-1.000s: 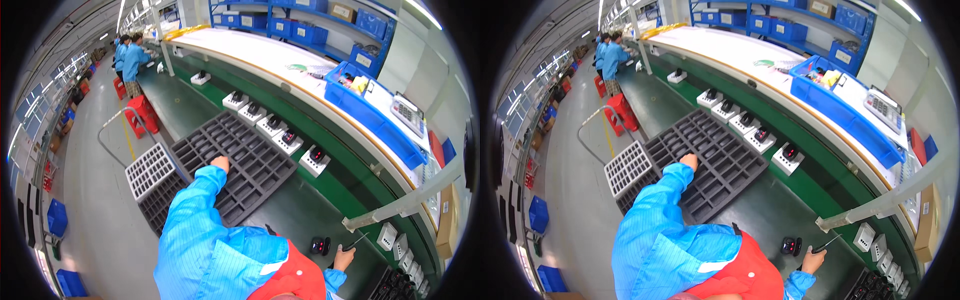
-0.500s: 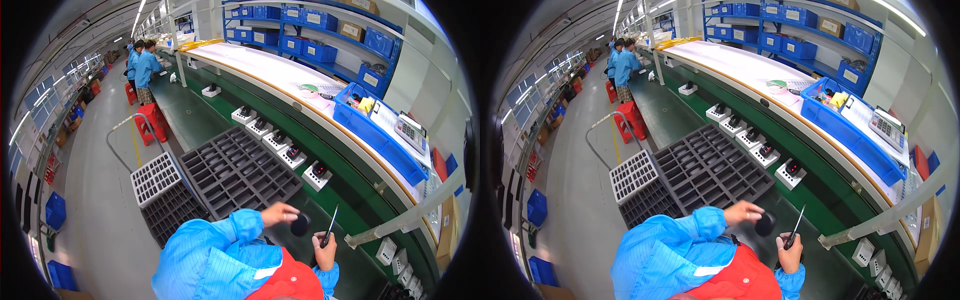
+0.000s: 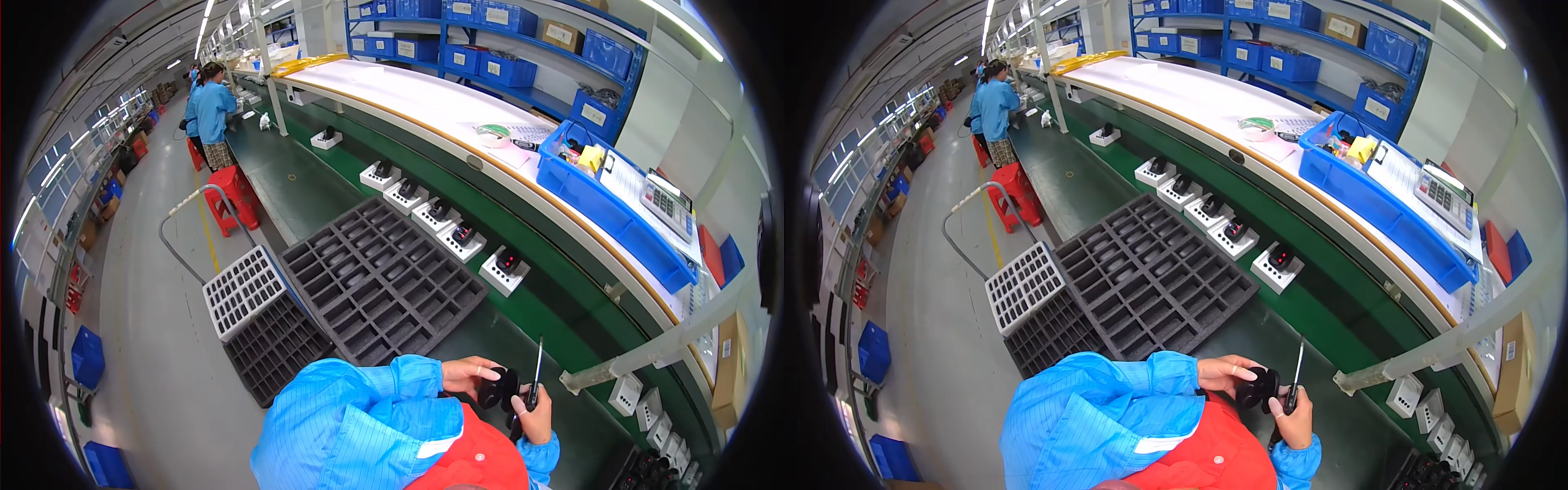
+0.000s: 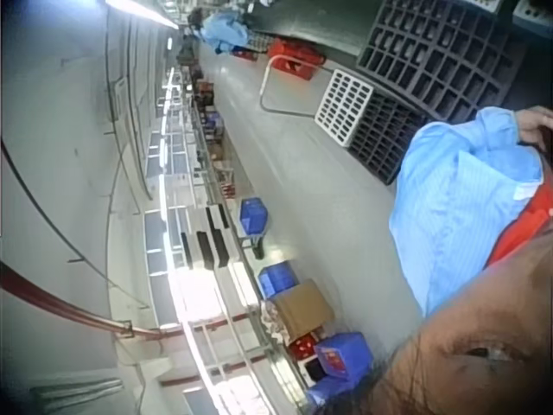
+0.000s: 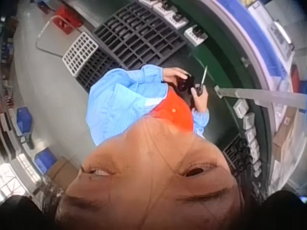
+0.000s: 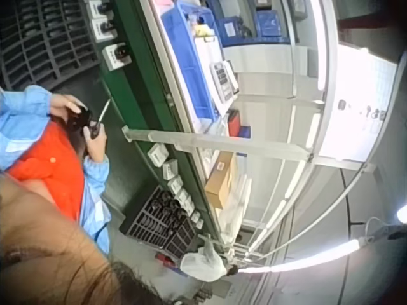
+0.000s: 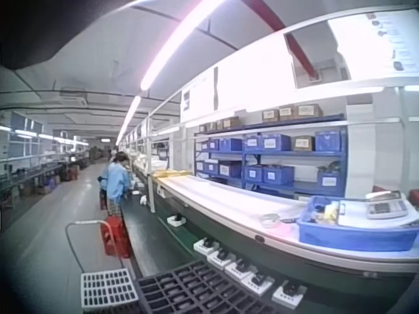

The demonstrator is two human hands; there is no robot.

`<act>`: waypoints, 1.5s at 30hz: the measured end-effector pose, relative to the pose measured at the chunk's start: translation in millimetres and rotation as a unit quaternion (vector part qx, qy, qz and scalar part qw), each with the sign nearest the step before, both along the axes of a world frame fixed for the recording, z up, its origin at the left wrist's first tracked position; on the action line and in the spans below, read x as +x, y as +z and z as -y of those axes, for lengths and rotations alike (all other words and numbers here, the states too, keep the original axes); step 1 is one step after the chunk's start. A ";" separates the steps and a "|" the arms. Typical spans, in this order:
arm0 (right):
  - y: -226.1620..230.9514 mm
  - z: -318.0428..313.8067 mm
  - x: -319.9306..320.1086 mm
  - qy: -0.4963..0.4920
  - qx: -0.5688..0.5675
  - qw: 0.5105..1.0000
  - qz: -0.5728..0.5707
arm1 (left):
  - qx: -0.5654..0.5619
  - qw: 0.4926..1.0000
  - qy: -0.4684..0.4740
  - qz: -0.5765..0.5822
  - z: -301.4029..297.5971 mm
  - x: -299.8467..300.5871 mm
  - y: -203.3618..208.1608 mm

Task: Assembling handheld electronic controller components using an electric screwdriver on a factory production line.

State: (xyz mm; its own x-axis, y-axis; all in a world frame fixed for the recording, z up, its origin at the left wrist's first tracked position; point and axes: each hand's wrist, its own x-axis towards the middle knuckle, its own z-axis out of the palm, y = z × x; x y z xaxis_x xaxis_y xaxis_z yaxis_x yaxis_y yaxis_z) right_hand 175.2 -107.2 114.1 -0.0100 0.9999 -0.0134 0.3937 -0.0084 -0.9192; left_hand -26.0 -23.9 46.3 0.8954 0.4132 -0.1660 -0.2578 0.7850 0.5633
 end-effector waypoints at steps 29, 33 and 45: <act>12.4 -2.4 12.7 0.294 -0.197 0.935 -0.017 | 0.071 0.953 0.282 -0.086 -31.3 -14.2 -27.8; 24.2 0.7 15.5 0.253 -0.195 0.948 -0.016 | 0.068 0.949 0.283 -0.121 -37.9 -19.8 -39.5; -4.5 -26.2 -22.5 -0.004 -0.001 0.963 0.268 | 0.122 0.982 -0.010 -0.145 -32.4 -22.6 -1.8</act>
State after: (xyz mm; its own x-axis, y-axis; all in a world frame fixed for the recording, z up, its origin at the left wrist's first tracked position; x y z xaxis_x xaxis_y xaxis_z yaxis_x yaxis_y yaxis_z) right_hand 152.7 -81.0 109.6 0.0066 0.9998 -0.0170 0.8121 -0.0153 -0.5833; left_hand -48.6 8.5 44.5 0.8335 0.4554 -0.3129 -0.0455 0.6209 0.7826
